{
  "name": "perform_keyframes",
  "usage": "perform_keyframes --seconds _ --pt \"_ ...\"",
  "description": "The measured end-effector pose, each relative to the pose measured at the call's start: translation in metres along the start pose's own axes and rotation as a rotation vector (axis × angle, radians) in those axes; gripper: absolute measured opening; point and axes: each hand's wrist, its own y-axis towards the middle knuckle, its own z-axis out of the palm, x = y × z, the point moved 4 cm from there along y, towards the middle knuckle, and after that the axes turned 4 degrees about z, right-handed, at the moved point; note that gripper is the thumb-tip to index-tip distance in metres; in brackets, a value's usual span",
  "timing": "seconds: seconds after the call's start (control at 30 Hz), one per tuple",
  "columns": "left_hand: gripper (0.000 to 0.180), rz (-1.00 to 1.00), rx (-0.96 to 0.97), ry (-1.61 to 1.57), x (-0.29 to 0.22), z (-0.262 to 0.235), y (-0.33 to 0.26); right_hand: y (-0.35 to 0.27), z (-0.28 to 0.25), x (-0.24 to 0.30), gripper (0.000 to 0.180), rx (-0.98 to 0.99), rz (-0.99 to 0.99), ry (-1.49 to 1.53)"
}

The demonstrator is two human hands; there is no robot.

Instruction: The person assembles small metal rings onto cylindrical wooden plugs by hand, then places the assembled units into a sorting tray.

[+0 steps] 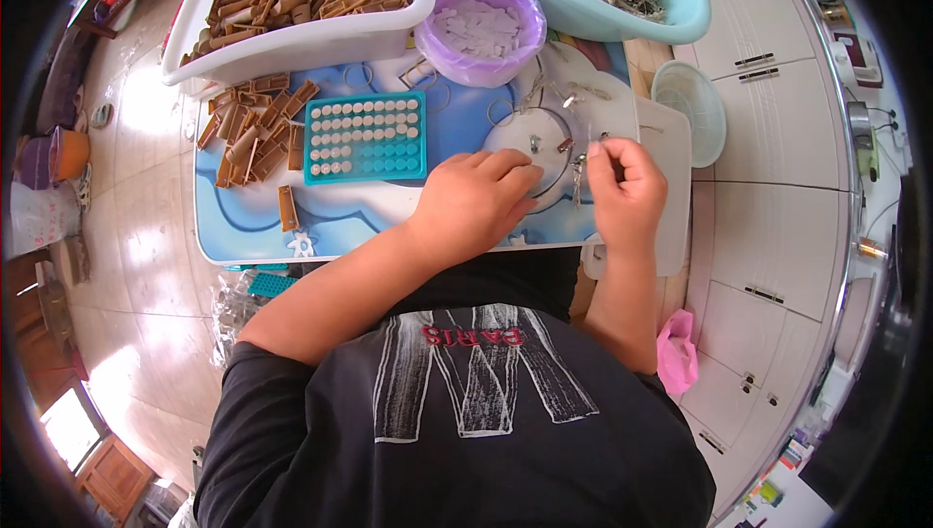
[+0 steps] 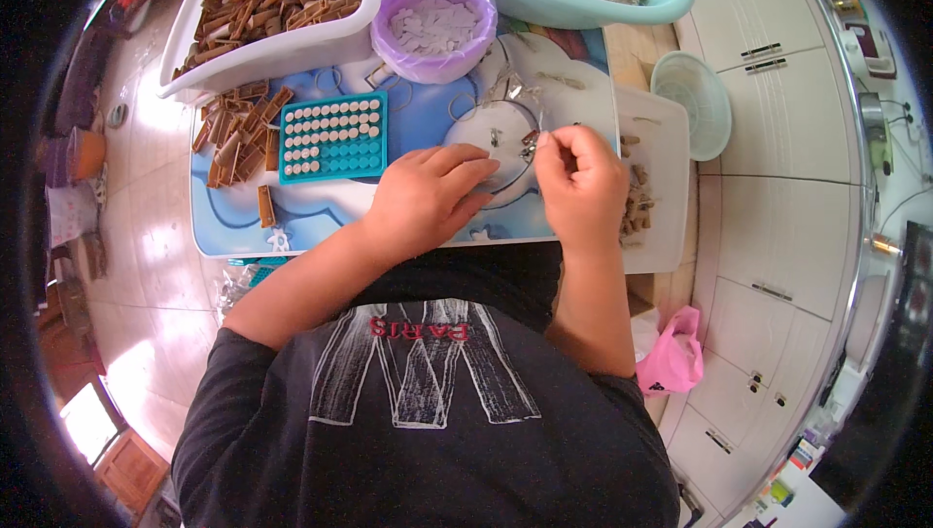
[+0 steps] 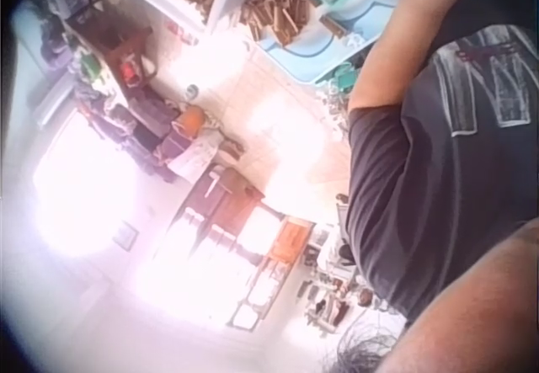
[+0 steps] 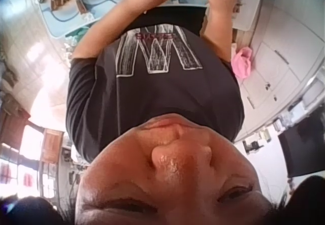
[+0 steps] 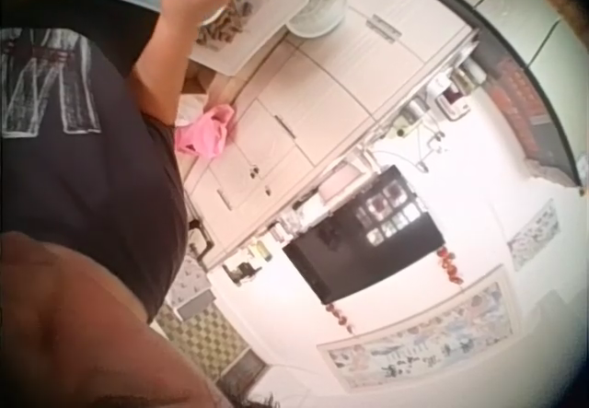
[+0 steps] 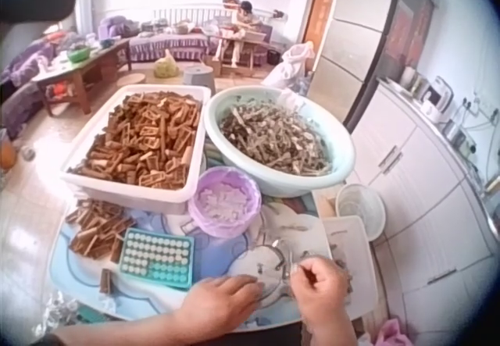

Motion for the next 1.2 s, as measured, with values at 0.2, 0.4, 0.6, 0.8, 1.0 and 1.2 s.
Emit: perform_keyframes --seconds 0.2,0.4,0.6,0.8,1.0,1.2 --pt "0.038 -0.374 -0.074 -0.185 0.006 -0.008 0.006 0.002 -0.004 -0.009 0.013 0.201 0.098 -0.037" --pt "0.042 -0.767 -0.093 -0.792 0.033 0.014 0.011 -0.01 0.001 -0.003 0.012 0.251 0.017 -0.016" --pt "0.03 -0.793 -0.008 -0.916 0.034 0.022 0.015 -0.016 0.002 0.007 0.011 0.307 -0.098 -0.003" --pt "0.018 -0.921 -0.063 -1.135 0.035 0.02 0.013 -0.018 0.008 0.001 0.013 0.331 -0.178 0.062" --pt "0.016 -0.896 -0.13 -1.177 0.034 0.016 0.013 -0.005 0.012 -0.003 0.013 0.047 -0.08 0.168" --pt "0.013 -0.848 -0.117 -1.288 0.025 0.015 0.015 -0.001 0.021 -0.011 0.014 0.19 0.165 0.54"
